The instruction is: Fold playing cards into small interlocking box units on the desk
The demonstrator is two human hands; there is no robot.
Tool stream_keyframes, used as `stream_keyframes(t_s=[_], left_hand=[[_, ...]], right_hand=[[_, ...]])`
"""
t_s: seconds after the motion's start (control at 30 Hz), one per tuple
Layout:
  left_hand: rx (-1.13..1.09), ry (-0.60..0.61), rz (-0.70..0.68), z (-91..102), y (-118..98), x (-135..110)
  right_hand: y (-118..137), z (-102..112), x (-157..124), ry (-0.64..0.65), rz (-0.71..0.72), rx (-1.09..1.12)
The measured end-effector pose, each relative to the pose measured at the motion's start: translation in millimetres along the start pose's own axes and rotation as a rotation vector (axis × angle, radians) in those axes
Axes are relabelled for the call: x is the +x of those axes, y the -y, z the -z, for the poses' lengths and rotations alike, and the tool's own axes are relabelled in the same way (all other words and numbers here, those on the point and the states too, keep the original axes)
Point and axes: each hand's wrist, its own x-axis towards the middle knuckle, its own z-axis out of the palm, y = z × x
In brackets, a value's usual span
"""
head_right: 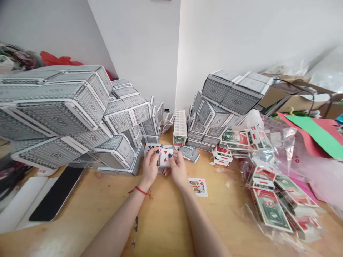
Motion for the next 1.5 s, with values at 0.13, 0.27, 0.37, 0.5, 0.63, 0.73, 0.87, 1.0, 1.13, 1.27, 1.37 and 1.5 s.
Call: stream_keyframes(t_s=[0.13,0.27,0.37,0.5,0.63,0.73,0.87,1.0,1.13,1.27,1.37,1.5], left_hand=[[0.025,0.001,0.039,-2.2,-3,-1],[-0.077,0.020,0.170,-5.9,-7,-2],[-0.120,0.036,0.218,-6.5,-8,-2],[-0.122,0.016,0.215,-5.5,-5,-2],[-0.111,-0.003,0.190,-4.7,-3,-1],[-0.108,-0.009,0.161,-3.7,-4,-2],[-0.102,0.018,0.141,-1.3,-8,-4],[-0.075,0.021,0.098,1.8,-8,-4],[-0.067,0.015,0.071,4.2,-5,-3],[-0.059,0.031,0.052,4.8,-6,-3],[-0.063,0.032,0.044,4.1,-10,-4],[-0.064,0.032,0.050,3.0,-14,-5]], right_hand=[[-1,-2,1,0.014,-0.007,0.059],[-1,-6,0,0.041,-0.029,0.108],[0,-7,-1,0.052,-0.053,0.133],[1,-8,-2,0.059,-0.091,0.142],[1,-7,-2,0.058,-0.105,0.133],[1,-6,-3,0.068,-0.109,0.124],[3,-6,-3,0.089,-0.114,0.132],[4,-6,-3,0.111,-0.122,0.149],[5,-6,-4,0.121,-0.127,0.152],[6,-7,-4,0.131,-0.117,0.141],[7,-7,-4,0.126,-0.122,0.127],[9,-6,-4,0.121,-0.135,0.120]])
